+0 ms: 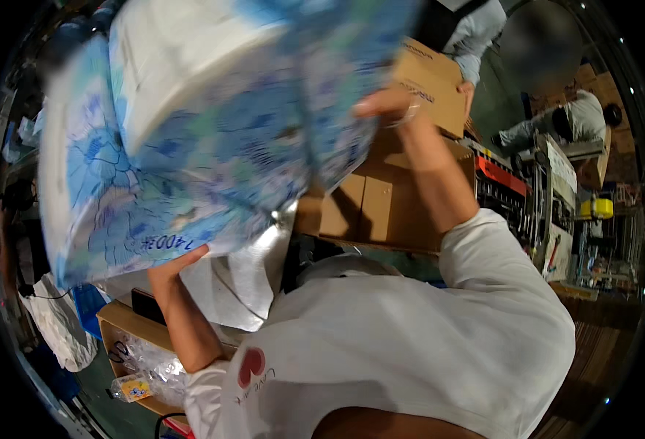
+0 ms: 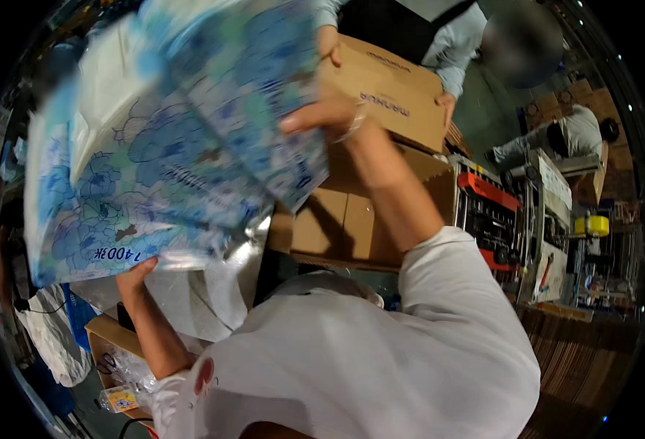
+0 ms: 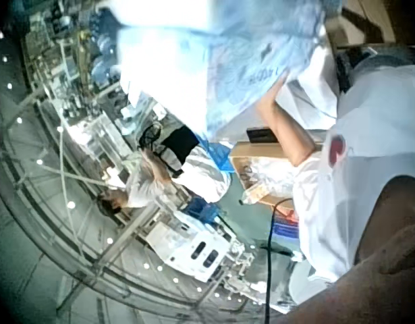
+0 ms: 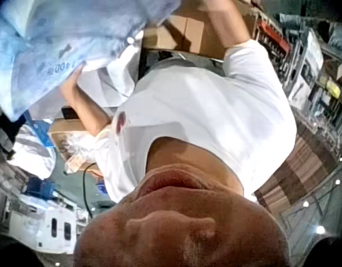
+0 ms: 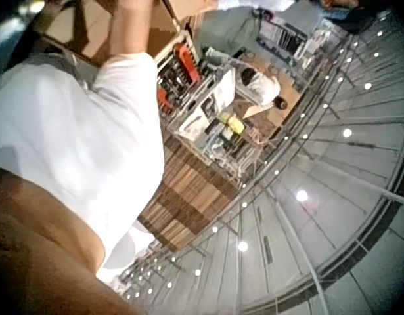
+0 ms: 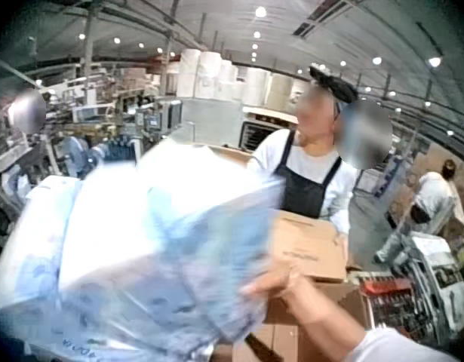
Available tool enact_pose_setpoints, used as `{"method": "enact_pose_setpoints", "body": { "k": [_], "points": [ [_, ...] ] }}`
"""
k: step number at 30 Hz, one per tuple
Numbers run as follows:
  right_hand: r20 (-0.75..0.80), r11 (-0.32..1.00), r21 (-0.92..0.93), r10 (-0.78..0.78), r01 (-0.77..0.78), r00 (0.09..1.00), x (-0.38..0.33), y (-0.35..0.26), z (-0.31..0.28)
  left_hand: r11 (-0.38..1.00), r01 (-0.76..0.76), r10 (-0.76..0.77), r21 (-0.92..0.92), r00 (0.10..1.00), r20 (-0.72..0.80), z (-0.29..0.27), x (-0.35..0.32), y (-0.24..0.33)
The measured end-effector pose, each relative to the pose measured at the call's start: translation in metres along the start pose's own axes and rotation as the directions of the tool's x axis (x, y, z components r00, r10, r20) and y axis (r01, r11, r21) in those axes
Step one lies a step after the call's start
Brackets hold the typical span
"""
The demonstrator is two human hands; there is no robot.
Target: The person picks up cardboard boxes from a stack, opens them, and places bundles of plastic-wrapped items into the boxes before moving them onto a conveyor belt.
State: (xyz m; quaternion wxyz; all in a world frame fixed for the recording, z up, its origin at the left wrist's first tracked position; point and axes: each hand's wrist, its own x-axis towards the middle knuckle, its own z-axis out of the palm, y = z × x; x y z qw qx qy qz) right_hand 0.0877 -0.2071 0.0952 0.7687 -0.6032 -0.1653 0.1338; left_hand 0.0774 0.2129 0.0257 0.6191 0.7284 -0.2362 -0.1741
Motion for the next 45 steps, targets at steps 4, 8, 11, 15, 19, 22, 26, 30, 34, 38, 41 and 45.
{"method": "enact_pose_setpoints", "body": {
  "k": [4, 8, 11, 15, 19, 22, 26, 30, 34, 38, 41, 45],
  "points": [
    [-0.105, 0.930, -0.368, -0.032, -0.009, 0.994, -0.095, -0.122, 0.010, 0.997, 0.012, 0.041, -0.078, 0.765, 0.643, 0.093, 0.044, 0.040],
    [0.030, 0.777, -0.621, 0.162, -0.109, 0.986, -0.140, -0.156, 0.016, 0.991, 0.086, 0.085, -0.105, 0.216, 0.973, 0.170, 0.024, 0.027],
    [-0.264, 0.354, -0.705, 0.674, -0.615, 0.690, -0.218, -0.044, -0.027, 0.952, 0.304, -0.138, 0.028, 0.349, 0.927, 0.190, 0.035, 0.021],
    [-0.304, 0.479, -0.316, 0.766, -0.819, 0.566, -0.223, 0.127, -0.085, 0.940, 0.300, -0.342, 0.165, 0.829, 0.443, 0.242, 0.042, 0.027],
    [-0.685, -0.070, -0.684, 0.404, -0.726, 0.606, -0.231, 0.140, -0.081, 0.938, -0.071, -0.115, 0.339, 0.859, 0.499, 0.280, 0.036, 0.003],
    [-0.705, -0.217, -0.645, 0.539, -0.733, 0.461, -0.257, 0.113, -0.013, 0.954, -0.149, -0.096, 0.259, 0.668, 0.738, 0.290, 0.043, -0.001],
    [-0.763, -0.444, -0.645, 0.346, -0.622, 0.546, -0.302, 0.183, -0.026, 0.978, -0.070, -0.133, 0.197, 0.518, 0.845, 0.299, 0.044, 0.000],
    [-0.777, -0.346, -0.570, 0.523, -0.745, 0.351, -0.274, 0.219, -0.045, 0.985, -0.003, -0.139, 0.174, 0.586, 0.799, 0.301, 0.038, -0.012],
    [-0.475, -0.202, -0.792, 0.797, -0.576, 0.374, -0.250, 0.209, -0.060, 0.924, -0.145, -0.213, 0.353, 0.573, 0.791, 0.258, 0.037, 0.032],
    [-0.040, 0.356, -0.814, 0.755, -0.459, 0.655, -0.103, 0.116, -0.011, 0.704, 0.194, -0.301, 0.683, 0.953, 0.039, 0.122, 0.064, 0.006],
    [0.005, 0.561, -0.828, 0.010, -0.001, 1.000, 0.016, 0.081, 0.036, 0.330, 0.502, 0.072, 0.800, 0.831, -0.551, 0.016, 0.077, 0.002],
    [-0.050, 0.244, -0.969, -0.064, -0.033, 0.997, 0.192, 0.102, 0.072, 0.337, 0.849, -0.259, 0.408, 0.500, -0.826, -0.053, 0.062, -0.028]
  ]
}}
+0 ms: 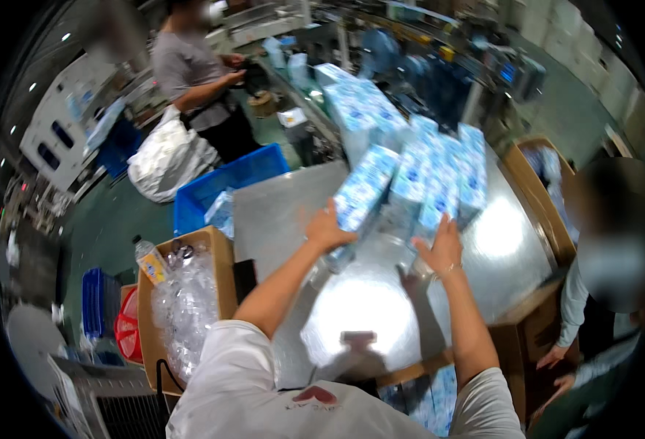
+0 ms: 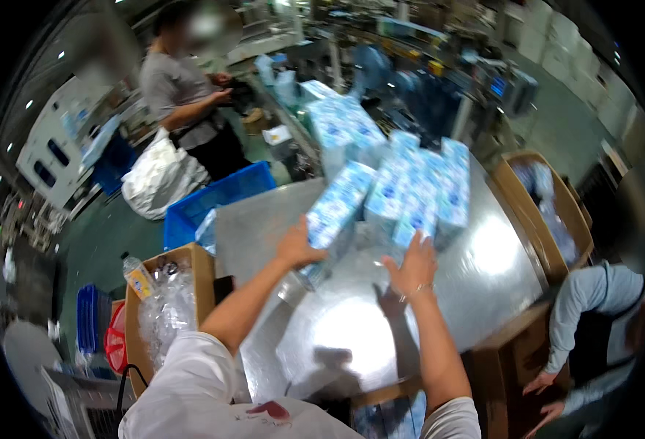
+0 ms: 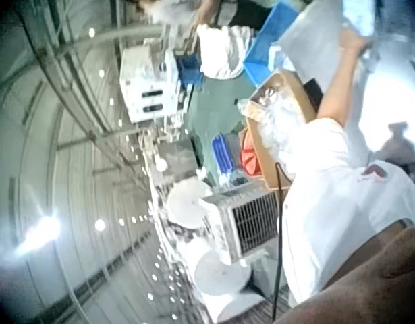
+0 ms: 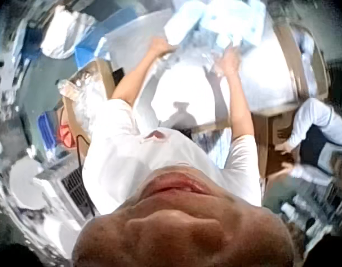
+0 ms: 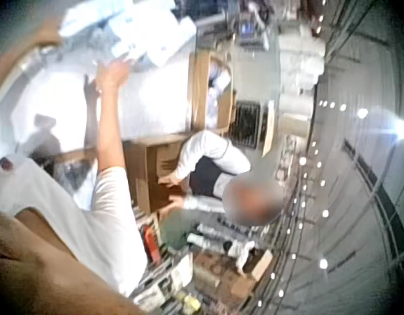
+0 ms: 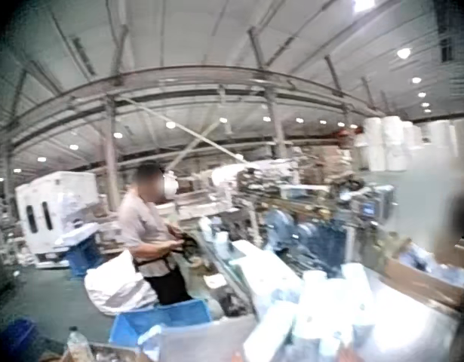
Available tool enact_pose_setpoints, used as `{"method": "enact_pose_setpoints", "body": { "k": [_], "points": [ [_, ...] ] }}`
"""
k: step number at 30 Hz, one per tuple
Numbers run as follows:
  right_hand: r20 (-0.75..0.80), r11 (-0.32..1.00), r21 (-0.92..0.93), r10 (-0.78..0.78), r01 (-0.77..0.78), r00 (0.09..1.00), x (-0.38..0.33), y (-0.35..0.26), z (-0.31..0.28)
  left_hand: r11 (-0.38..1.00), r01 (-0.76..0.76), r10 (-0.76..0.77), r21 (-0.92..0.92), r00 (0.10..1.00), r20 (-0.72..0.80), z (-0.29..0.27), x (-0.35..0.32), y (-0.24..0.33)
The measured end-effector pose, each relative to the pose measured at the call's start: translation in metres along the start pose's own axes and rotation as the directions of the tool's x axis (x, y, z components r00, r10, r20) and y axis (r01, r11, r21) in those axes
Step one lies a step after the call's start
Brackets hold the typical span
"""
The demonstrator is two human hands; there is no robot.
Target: The person picks up cardboard boxes from a stack, opens them, and places bundles of plastic-wrapped items into the boxes before moving them onto a conveyor belt.
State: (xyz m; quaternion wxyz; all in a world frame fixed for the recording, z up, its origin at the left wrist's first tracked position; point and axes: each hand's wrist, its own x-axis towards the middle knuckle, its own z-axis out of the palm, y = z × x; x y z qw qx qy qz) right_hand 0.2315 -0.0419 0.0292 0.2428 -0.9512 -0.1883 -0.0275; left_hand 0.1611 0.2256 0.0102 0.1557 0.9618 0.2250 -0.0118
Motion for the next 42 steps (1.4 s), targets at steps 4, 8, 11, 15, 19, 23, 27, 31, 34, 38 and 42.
{"method": "enact_pose_setpoints", "body": {
  "k": [4, 8, 11, 15, 19, 23, 27, 31, 34, 38, 42],
  "points": [
    [0.156, 0.874, -0.336, 0.420, -0.352, 0.894, 0.100, -0.013, 0.026, 0.999, -0.028, 0.028, -0.046, 1.000, -0.006, -0.006, -0.030, 0.014],
    [0.039, 0.841, -0.292, 0.486, -0.455, 0.873, 0.090, -0.007, 0.019, 0.996, 0.010, -0.002, -0.089, 0.996, 0.094, -0.017, -0.093, 0.006],
    [0.020, 0.912, -0.207, 0.364, -0.353, 0.931, 0.035, 0.016, 0.011, 0.984, 0.066, -0.024, -0.168, 0.971, 0.238, -0.022, -0.151, 0.006],
    [0.249, 0.999, -0.010, -0.040, 0.044, 0.968, -0.136, 0.002, -0.017, 0.759, 0.221, 0.127, -0.613, 0.872, 0.472, 0.007, -0.211, 0.001],
    [0.441, 0.889, 0.442, -0.099, -0.119, 0.892, -0.205, 0.034, -0.037, 0.184, 0.595, 0.410, -0.782, 0.677, 0.611, 0.090, -0.200, -0.018],
    [0.771, 0.064, 0.636, -0.089, -0.769, 0.631, -0.163, 0.060, 0.002, 0.286, 0.605, 0.422, -0.744, 0.617, 0.664, 0.072, -0.180, 0.013],
    [0.552, 0.166, 0.830, -0.110, -0.533, 0.826, -0.165, 0.064, -0.041, 0.173, 0.257, 0.563, -0.951, 0.766, 0.310, 0.040, -0.190, 0.063],
    [0.356, 0.457, 0.837, -0.040, -0.300, 0.934, -0.206, 0.052, -0.174, 0.143, 0.031, 0.672, -0.989, 0.730, 0.120, 0.014, -0.245, 0.117],
    [0.362, 0.488, 0.812, 0.013, -0.321, 0.932, -0.256, 0.034, -0.267, 0.161, 0.051, 0.874, -0.986, 0.456, 0.166, -0.004, -0.311, 0.132],
    [0.669, 0.767, 0.443, 0.062, -0.464, 0.741, -0.344, 0.116, -0.286, 0.517, 0.139, 0.840, -0.844, -0.272, 0.470, -0.006, -0.320, 0.127],
    [0.897, 0.470, 0.204, 0.261, -0.859, 0.356, -0.412, 0.182, -0.117, 0.591, 0.060, 0.693, -0.804, 0.473, 0.544, 0.009, -0.249, 0.098]
  ]
}}
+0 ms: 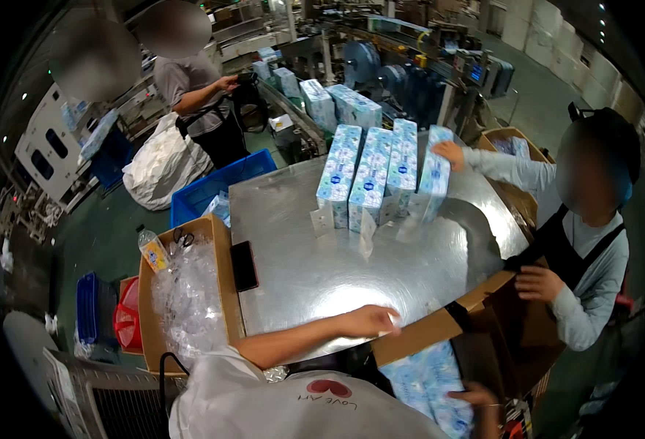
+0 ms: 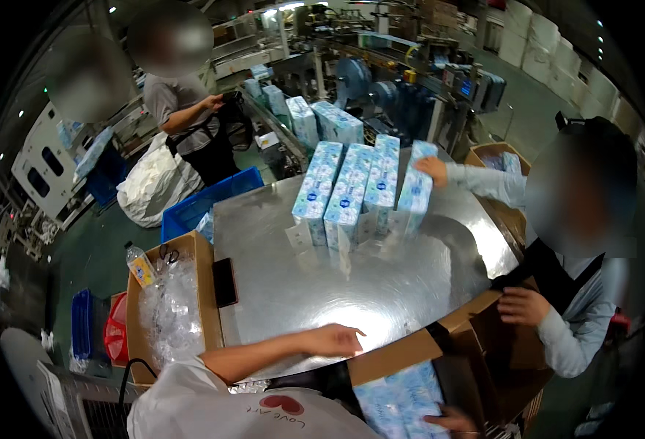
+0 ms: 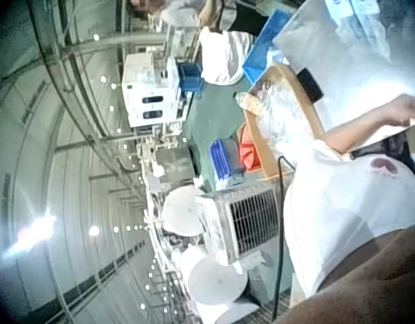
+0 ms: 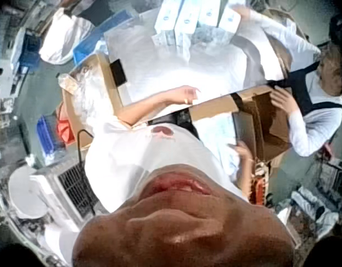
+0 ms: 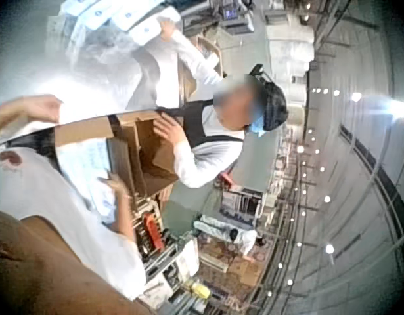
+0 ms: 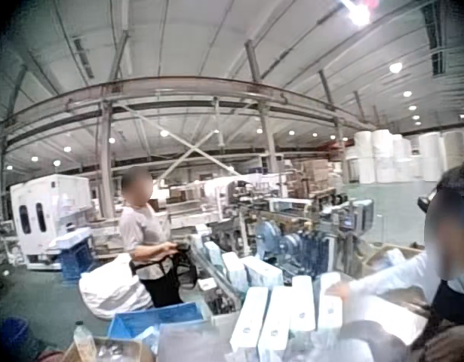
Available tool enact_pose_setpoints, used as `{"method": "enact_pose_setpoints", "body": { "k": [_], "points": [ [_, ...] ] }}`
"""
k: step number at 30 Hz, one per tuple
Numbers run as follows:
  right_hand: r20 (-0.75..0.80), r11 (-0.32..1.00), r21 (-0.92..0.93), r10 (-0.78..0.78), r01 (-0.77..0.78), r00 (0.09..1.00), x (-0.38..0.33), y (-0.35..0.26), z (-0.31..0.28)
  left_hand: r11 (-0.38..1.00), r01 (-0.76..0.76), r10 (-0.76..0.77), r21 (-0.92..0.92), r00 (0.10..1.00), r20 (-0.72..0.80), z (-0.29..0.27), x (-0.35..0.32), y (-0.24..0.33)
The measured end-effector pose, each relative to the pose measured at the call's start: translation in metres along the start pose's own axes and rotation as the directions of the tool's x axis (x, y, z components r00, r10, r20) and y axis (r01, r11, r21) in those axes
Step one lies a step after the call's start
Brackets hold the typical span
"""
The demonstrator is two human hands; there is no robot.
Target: The person picks up cardboard boxes from a stack, opens them, and places bundles of plastic-wrapped items into the boxes before moving them onto a conveyor belt.
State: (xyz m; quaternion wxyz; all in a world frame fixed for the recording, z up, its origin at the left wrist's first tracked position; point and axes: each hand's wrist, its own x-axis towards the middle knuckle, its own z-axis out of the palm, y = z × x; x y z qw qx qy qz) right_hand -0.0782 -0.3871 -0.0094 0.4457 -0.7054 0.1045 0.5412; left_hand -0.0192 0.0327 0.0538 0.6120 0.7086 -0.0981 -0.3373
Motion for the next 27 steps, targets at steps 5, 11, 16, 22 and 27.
{"method": "enact_pose_setpoints", "body": {
  "k": [5, 11, 16, 22, 27],
  "points": [
    [0.070, 0.981, -0.150, -0.110, 0.119, 0.992, 0.073, -0.019, 0.025, 0.757, 0.365, 0.208, 0.542, 0.652, -0.729, -0.144, 0.033, -0.015],
    [-0.215, 0.803, -0.519, 0.210, -0.293, 0.954, 0.136, 0.056, -0.014, 0.662, 0.693, -0.009, 0.286, 0.389, -0.921, -0.265, 0.075, -0.016],
    [-0.032, 0.674, -0.688, 0.344, -0.271, 0.938, 0.144, 0.055, -0.020, 0.385, 0.889, 0.227, 0.246, 0.167, -0.959, -0.260, 0.110, -0.021],
    [-0.072, 0.829, -0.446, 0.343, -0.338, 0.937, 0.129, 0.046, -0.023, 0.721, 0.665, 0.000, 0.195, 0.282, -0.959, -0.281, 0.100, -0.025],
    [-0.303, 0.724, -0.684, -0.177, -0.085, 0.937, 0.123, 0.059, -0.012, 0.556, 0.627, 0.220, 0.546, 0.522, -0.824, -0.206, -0.003, -0.076]
  ]
}}
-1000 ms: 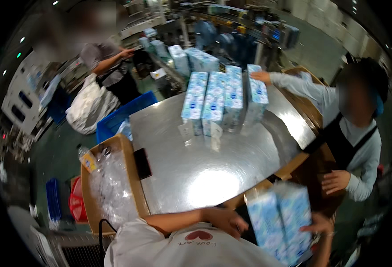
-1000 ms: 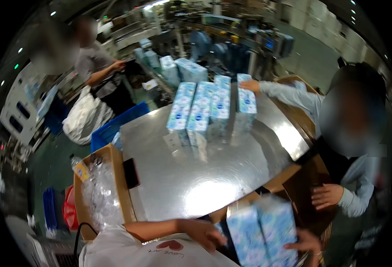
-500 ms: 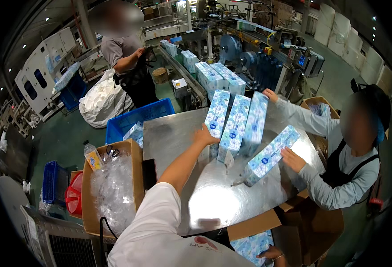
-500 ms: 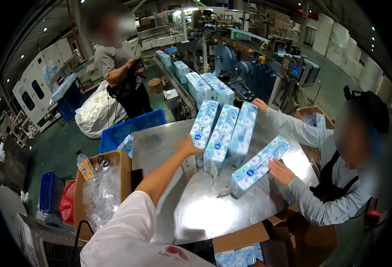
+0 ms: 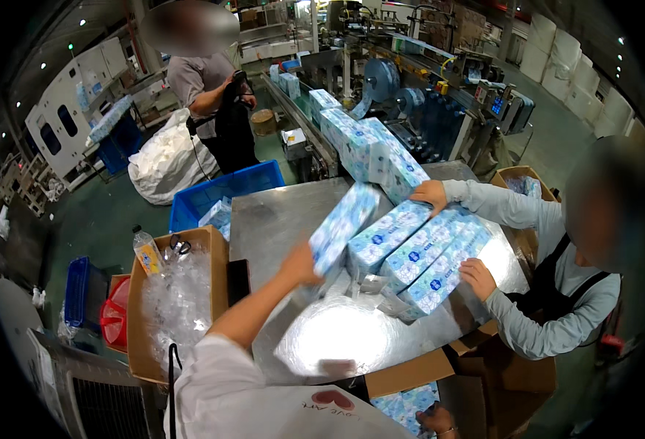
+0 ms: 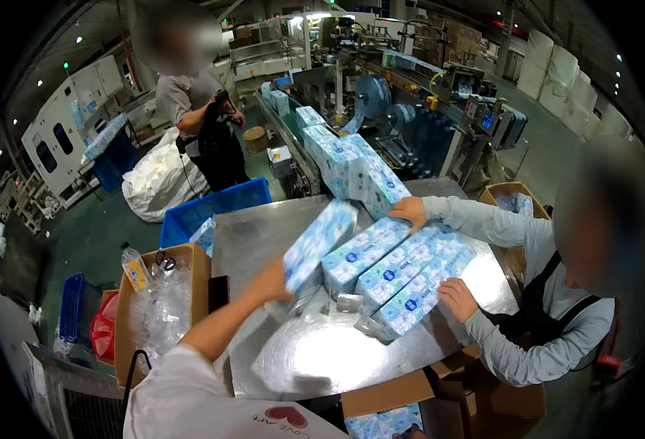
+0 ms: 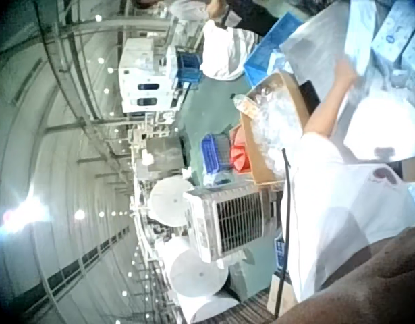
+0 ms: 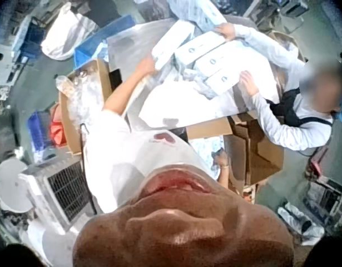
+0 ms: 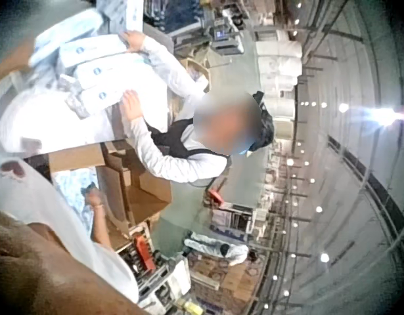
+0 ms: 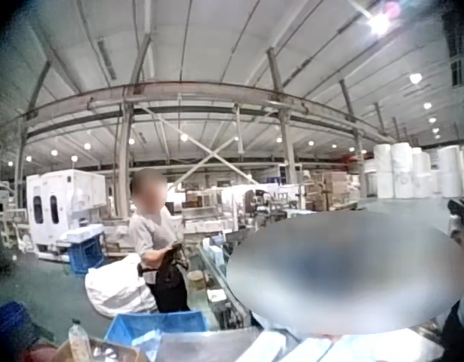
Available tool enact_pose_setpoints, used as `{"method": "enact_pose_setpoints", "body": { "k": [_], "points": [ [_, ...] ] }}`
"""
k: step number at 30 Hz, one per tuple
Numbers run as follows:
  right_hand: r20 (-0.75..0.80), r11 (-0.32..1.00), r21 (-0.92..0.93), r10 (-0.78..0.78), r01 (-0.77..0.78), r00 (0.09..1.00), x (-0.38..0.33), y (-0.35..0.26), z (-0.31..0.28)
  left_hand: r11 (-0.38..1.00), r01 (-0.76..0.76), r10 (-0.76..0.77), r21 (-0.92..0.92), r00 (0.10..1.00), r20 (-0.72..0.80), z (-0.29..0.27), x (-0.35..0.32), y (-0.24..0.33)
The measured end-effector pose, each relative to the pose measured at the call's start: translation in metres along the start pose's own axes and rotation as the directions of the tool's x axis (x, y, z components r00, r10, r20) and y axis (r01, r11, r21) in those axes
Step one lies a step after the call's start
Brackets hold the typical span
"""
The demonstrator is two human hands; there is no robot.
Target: The person picks up cardboard boxes from a stack, opens them, and places bundles of plastic-wrapped items into the boxes before moving them onto a conveyor belt.
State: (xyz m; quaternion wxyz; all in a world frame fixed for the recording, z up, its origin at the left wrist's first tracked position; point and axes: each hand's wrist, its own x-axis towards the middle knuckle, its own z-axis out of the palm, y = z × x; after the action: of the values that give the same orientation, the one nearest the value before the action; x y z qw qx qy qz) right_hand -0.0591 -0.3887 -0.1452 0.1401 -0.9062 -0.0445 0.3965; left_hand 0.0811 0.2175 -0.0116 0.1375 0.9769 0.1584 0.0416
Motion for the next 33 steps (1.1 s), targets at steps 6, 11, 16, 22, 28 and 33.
{"method": "enact_pose_setpoints", "body": {
  "k": [6, 11, 16, 22, 28, 33],
  "points": [
    [-0.219, 0.997, -0.040, -0.067, 0.060, 0.973, -0.024, -0.077, -0.033, 0.972, 0.209, -0.230, 0.103, 0.937, 0.263, -0.049, -0.098, 0.008],
    [-0.515, 0.802, 0.058, -0.487, 0.595, 0.706, -0.044, -0.152, -0.095, 0.721, 0.348, -0.016, -0.600, 0.873, 0.487, -0.063, -0.073, -0.026],
    [-0.448, 0.433, 0.669, -0.414, 0.604, 0.792, -0.076, -0.163, -0.100, 0.119, 0.428, 0.286, -0.896, 0.849, 0.444, -0.082, -0.143, 0.033],
    [-0.455, 0.190, 0.845, -0.235, 0.500, 0.859, -0.132, -0.157, -0.107, 0.047, 0.041, 0.773, -0.998, 0.631, 0.062, -0.064, -0.191, 0.186],
    [-0.870, 0.857, 0.235, -0.025, 0.459, 0.493, -0.219, -0.097, -0.107, 0.203, -0.209, 0.815, -0.957, 0.577, 0.047, -0.008, -0.206, 0.247],
    [-0.623, 0.917, 0.079, 0.351, -0.390, 0.699, -0.135, -0.005, -0.005, 0.350, -0.498, 0.882, -0.793, 0.460, 0.100, 0.062, -0.212, 0.286]
  ]
}}
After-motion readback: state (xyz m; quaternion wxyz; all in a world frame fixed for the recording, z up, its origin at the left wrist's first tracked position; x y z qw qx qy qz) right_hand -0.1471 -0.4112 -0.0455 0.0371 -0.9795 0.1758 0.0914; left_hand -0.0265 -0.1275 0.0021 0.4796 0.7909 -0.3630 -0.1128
